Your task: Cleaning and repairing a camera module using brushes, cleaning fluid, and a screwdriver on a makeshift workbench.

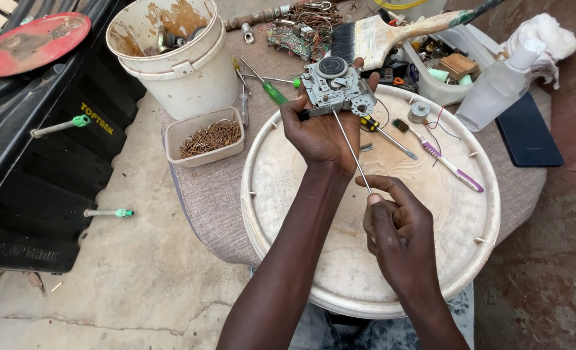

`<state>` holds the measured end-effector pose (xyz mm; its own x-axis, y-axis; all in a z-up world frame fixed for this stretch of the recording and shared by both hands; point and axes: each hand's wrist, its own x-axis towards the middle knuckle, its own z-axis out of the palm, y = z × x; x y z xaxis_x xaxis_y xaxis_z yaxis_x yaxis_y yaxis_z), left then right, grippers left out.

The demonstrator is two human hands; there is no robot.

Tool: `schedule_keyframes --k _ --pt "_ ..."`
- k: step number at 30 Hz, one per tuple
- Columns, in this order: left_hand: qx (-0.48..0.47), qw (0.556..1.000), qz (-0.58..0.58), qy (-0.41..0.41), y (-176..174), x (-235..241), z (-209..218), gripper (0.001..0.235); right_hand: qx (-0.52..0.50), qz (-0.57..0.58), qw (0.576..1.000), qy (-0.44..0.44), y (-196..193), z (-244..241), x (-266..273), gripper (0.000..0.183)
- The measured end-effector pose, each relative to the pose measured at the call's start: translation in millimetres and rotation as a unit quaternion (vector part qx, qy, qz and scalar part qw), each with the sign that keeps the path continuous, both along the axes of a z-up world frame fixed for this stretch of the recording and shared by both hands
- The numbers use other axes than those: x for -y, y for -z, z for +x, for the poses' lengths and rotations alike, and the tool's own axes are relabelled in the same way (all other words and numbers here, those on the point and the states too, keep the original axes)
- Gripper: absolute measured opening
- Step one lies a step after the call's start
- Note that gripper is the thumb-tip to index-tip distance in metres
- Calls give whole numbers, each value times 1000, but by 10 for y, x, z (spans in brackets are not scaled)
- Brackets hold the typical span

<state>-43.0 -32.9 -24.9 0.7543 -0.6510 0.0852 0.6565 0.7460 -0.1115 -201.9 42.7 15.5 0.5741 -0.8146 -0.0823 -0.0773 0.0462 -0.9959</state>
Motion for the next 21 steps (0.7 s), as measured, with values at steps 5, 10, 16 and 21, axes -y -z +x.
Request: schedule_keyframes --k 5,10,16,21 --pt "55 998 -24 -13 45 -12 -5 41 142 232 962 -12 -48 -1 70 28" --pt "134 988 -59 -39 90 10 -3 51 311 463 826 -83 82 -130 182 13" --pt "167 985 -3 -51 63 5 -18 65 200 300 932 -33 -53 -81 141 40" --pt "239 947 188 -101 -114 -82 -78 76 116 190 975 13 -91 -50 120 49"
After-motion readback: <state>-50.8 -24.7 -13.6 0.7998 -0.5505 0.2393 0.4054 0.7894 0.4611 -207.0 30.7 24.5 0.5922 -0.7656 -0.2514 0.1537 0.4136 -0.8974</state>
